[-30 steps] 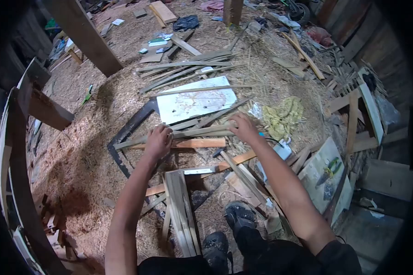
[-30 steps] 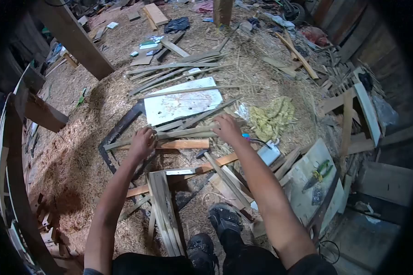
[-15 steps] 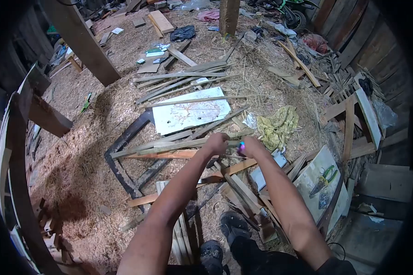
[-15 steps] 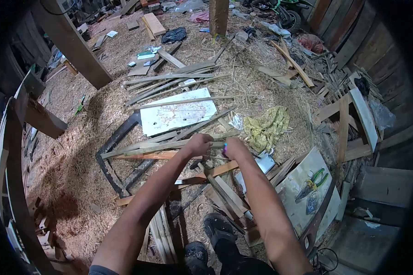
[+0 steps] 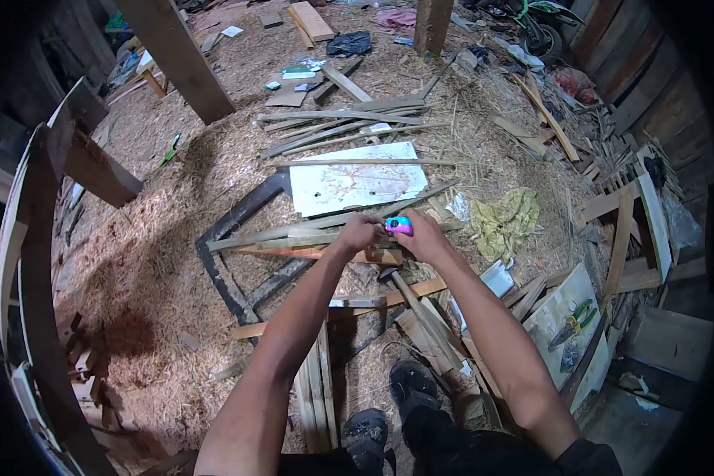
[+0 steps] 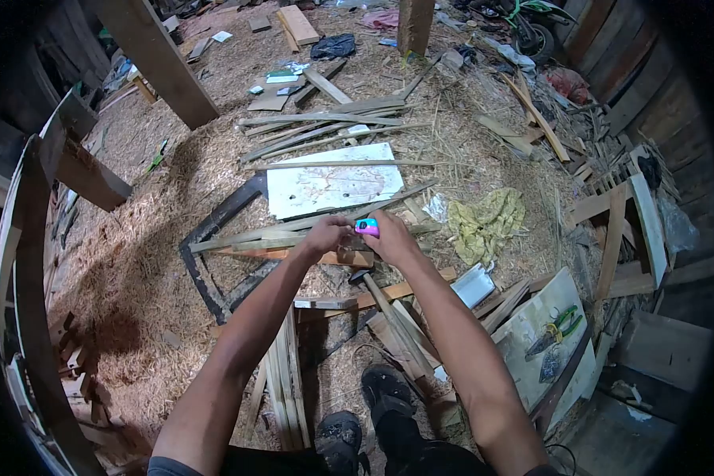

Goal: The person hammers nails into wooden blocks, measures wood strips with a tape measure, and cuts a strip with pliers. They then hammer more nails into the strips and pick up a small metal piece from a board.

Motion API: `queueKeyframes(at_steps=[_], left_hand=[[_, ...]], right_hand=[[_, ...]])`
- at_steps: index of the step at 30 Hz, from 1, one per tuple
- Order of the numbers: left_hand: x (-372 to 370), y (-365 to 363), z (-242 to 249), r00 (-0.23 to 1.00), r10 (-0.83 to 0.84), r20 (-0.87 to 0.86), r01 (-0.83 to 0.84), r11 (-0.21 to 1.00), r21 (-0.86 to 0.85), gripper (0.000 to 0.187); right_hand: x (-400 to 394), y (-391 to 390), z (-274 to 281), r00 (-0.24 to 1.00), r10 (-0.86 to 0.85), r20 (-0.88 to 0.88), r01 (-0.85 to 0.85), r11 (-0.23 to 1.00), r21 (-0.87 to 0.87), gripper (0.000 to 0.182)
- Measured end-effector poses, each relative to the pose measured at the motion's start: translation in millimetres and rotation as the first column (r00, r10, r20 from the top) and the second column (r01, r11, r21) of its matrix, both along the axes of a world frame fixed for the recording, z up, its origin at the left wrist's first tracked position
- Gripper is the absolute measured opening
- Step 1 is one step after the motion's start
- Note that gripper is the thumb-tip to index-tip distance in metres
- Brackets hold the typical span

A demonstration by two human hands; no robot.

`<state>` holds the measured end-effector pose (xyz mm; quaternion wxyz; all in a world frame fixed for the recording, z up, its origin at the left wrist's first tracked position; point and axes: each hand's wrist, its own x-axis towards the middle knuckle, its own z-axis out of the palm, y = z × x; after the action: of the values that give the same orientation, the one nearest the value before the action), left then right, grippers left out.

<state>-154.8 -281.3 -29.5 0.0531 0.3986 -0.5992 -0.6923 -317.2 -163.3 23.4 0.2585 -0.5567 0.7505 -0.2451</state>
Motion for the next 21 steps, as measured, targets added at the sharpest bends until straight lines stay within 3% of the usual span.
queueKeyframes(at_steps=[7, 8, 10, 12, 13, 14, 15, 18, 21], left_hand=[[19.0, -1.3, 16.5, 0.990, 0.129, -0.059, -0.114, 0.971, 0.209, 0.023], [22.7, -1.6, 17.2, 0.995, 0.100, -0.016, -0.099, 0.993, 0.059, 0.023], [43.2, -4.6, 45.8, 0.988, 0.137, 0.064, -0.132, 0.988, -0.079, 0.021], [87.8, -40.2, 32.0, 0.973, 0.191, 0.126, -0.181, 0.980, -0.084, 0.018], [112.6, -49.5, 33.2, 0.922, 0.375, 0.102, -0.357, 0.921, -0.155, 0.016], [142.7, -66.3, 34.4, 0.919, 0.363, 0.151, -0.304, 0.900, -0.314, 0.018], [168.6, -75.8, 46.5, 0.890, 0.388, 0.240, -0.299, 0.894, -0.335, 0.019], [226.2, -93.8, 33.3, 0.897, 0.375, 0.232, -0.313, 0.913, -0.263, 0.022], [252.8, -83.9, 28.1, 0.892, 0.337, 0.301, -0.243, 0.920, -0.308, 0.032]], right_hand=[[9.4, -6.5, 5.4, 0.970, 0.182, -0.158, -0.188, 0.982, -0.022, 0.044], [4.5, -5.2, 6.3, 0.964, 0.196, -0.179, -0.188, 0.980, 0.059, 0.045], [-11.3, 5.2, 14.3, 0.951, 0.224, -0.212, -0.175, 0.958, 0.228, 0.047], [-56.0, 20.1, 3.8, 0.929, 0.294, -0.225, -0.223, 0.929, 0.295, 0.049], [-85.4, 28.0, -3.7, 0.914, 0.332, -0.233, -0.247, 0.912, 0.329, 0.050], [-117.5, 34.7, -13.5, 0.934, 0.285, -0.214, -0.195, 0.911, 0.363, 0.051], [-143.2, 47.7, -21.4, 0.952, 0.237, -0.191, -0.145, 0.905, 0.401, 0.053], [-178.4, 76.0, -4.8, 0.969, 0.144, -0.203, -0.062, 0.930, 0.361, 0.050], [-186.6, 65.9, -15.7, 0.962, 0.241, -0.126, -0.189, 0.925, 0.328, 0.046]])
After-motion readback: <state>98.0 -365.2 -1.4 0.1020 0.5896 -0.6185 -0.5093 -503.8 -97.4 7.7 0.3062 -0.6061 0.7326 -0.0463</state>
